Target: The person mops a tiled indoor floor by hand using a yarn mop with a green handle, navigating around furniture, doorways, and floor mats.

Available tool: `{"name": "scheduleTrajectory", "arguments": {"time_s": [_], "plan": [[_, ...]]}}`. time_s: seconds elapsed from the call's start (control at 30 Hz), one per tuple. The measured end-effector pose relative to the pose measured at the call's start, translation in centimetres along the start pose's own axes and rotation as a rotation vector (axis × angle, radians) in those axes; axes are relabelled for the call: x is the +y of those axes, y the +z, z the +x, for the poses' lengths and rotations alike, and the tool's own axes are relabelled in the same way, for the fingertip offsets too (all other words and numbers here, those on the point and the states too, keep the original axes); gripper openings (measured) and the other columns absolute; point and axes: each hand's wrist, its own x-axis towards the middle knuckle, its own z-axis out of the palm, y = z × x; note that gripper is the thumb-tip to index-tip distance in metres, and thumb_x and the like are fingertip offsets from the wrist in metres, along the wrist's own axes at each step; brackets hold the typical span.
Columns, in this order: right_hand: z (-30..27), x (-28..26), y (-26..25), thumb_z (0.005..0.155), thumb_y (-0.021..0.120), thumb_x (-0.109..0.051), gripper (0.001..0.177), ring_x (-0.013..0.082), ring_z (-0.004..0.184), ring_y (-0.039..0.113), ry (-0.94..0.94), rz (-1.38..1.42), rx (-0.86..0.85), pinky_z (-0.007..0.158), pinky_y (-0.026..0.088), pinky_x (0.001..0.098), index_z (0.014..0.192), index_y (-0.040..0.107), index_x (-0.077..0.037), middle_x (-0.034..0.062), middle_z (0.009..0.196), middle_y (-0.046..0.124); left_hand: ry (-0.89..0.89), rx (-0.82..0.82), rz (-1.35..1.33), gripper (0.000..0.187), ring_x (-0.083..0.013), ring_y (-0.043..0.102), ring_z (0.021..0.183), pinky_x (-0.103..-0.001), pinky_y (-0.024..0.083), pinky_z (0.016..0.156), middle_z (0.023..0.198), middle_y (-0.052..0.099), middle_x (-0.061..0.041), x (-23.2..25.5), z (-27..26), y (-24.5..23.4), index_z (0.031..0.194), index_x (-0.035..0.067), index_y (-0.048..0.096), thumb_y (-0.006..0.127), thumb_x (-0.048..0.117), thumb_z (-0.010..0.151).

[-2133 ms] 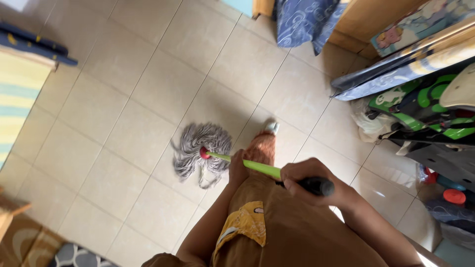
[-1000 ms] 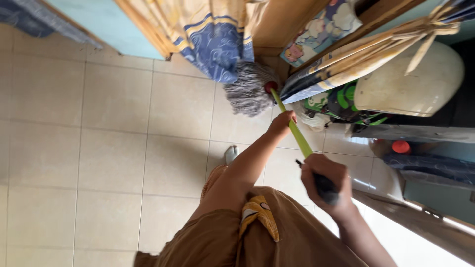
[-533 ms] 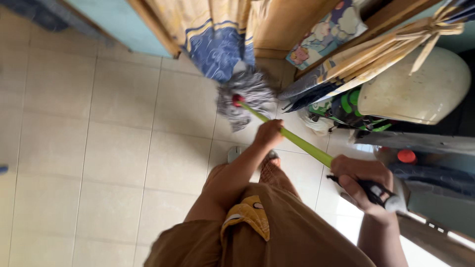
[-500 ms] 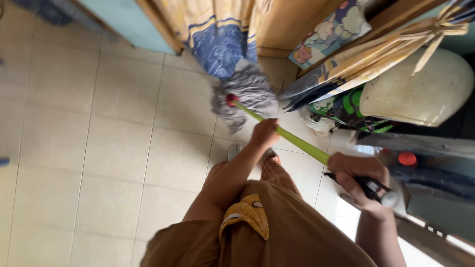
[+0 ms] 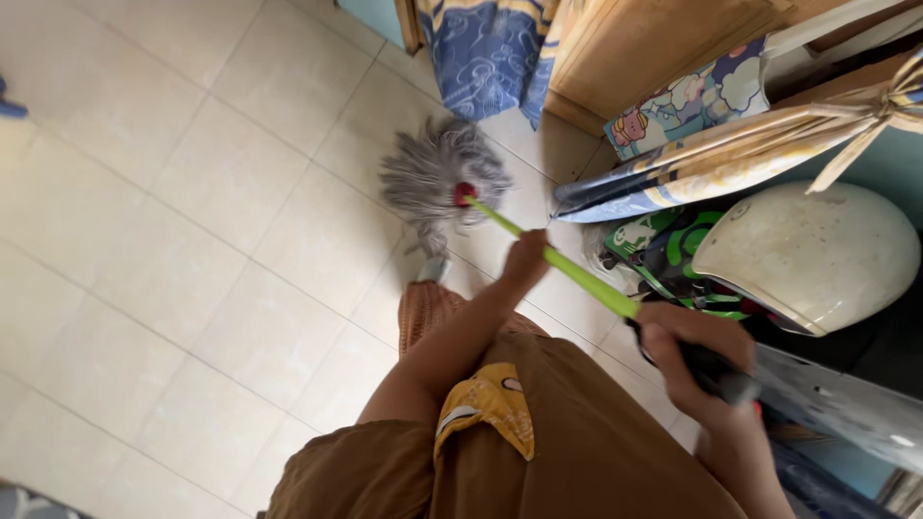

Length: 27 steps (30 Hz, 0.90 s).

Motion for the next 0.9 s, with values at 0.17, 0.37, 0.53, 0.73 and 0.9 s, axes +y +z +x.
{"name": "scheduleTrajectory", "arguments": {"time_s": [0.17,0.37,0.53,0.73,0.9], "plan": [[-1.9,-1.4,-2.9,0.088,0.061,0.006,0.003,0.0105,0.064,0.055,0.036,-0.112,-0.088,0.065,0.046,0.0249,0.085,0.060,0.006,0.0083,0.077,0.065,0.184,-0.072,-0.091,0.007,-0.0379,0.072,0.088,-0.048,0.058,0.076,0.097,0.071,-0.013,6.2,-1.7,6.6,0.089,0.010,0.065,0.067,0.012,0.083],[-1.7,-0.3,-3.0,0.088,0.059,0.002,0.014,0.0172,0.062,0.053,-0.111,-0.031,-0.337,0.068,0.049,0.0310,0.075,0.054,0.002,0.0067,0.069,0.055,0.250,-0.090,0.018,0.009,-0.0353,0.072,0.089,-0.047,0.057,0.075,0.094,0.073,-0.011,8.4,-2.1,4.9,0.091,0.012,0.069,0.072,0.017,0.084],[-0.5,0.8,-2.8,0.086,0.060,0.000,0.016,0.0229,0.064,0.053,-0.216,0.177,-0.494,0.070,0.050,0.0373,0.071,0.055,0.002,0.0081,0.068,0.055,0.153,0.102,-0.047,0.014,-0.0353,0.073,0.083,-0.047,0.059,0.073,0.091,0.074,-0.012,6.8,-5.7,0.8,0.093,0.010,0.069,0.072,0.015,0.080],[0.9,0.7,1.0,0.090,0.061,-0.005,0.023,0.0241,0.062,0.052,-0.303,0.433,-0.716,0.070,0.050,0.0403,0.070,0.054,0.003,0.0101,0.069,0.057,-0.038,0.349,0.052,0.011,-0.0382,0.072,0.080,-0.050,0.058,0.072,0.086,0.075,-0.014,2.5,-12.2,-4.7,0.088,0.009,0.066,0.073,0.018,0.086],[0.1,0.3,7.9,0.091,0.061,-0.010,0.024,0.0206,0.054,0.051,-0.308,0.494,-0.906,0.063,0.048,0.0364,0.073,0.054,0.003,0.0096,0.067,0.057,-0.241,0.493,0.111,0.014,-0.0379,0.073,0.077,-0.050,0.059,0.070,0.083,0.073,-0.016,-4.1,-21.7,-7.9,0.086,0.008,0.064,0.071,0.019,0.081]]}}
